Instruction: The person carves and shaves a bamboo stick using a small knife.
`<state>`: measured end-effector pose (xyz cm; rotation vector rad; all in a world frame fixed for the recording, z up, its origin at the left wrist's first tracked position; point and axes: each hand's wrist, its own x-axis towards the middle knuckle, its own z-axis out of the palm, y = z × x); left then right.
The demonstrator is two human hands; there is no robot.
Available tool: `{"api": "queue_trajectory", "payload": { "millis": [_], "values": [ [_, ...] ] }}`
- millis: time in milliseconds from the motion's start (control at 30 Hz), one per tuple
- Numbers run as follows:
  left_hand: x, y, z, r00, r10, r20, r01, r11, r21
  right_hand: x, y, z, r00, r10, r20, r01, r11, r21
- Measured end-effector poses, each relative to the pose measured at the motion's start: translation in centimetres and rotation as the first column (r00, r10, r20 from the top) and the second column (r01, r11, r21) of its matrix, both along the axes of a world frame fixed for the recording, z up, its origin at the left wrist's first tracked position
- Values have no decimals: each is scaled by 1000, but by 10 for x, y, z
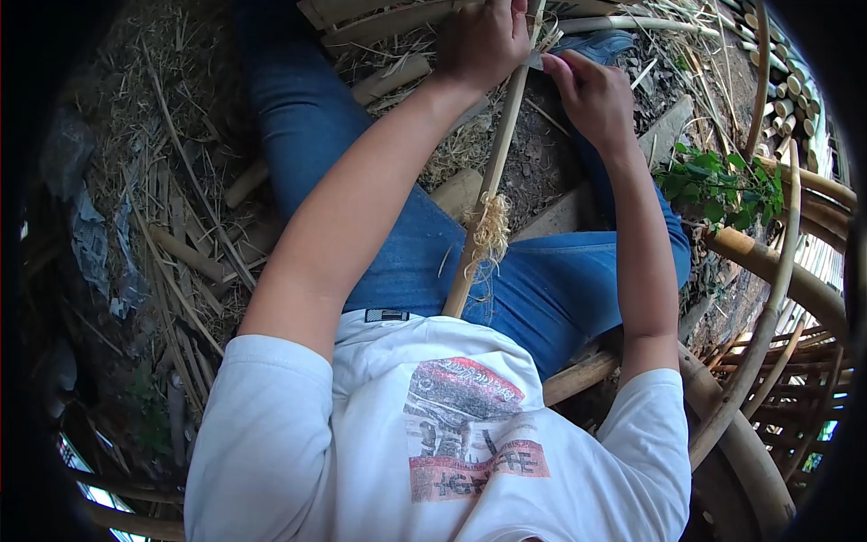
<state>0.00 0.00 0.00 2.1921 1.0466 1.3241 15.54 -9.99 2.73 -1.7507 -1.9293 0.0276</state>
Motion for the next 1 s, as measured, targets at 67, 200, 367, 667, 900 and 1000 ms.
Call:
{"api": "queue_trajectory", "payload": {
  "millis": [67,200,367,667,900,1000],
  "values": [
    [-3,-4,3,1000,-8,-7,8,1000,-25,-3,-2,1,1000,-2,-20,2,1000,-1],
    [-3,-20,-2,989,-23,146,20,999,28,-6,-15,5,1000,28,-4,-28,999,-24],
    [-15,-39,-3,992,-22,121,29,998,-63,-16,-32,3,1000,11,25,-11,1000,-12],
    [-4,-23,-4,981,3,193,-16,998,66,-8,-16,-2,991,10,132,-28,989,142],
    [-17,-39,-3,992,-12,125,7,999,40,-18,-33,2,994,13,105,-23,995,95],
    [-18,-43,-5,993,2,114,-8,999,45,-20,-37,0,997,8,76,-16,994,106]
  ]
}}
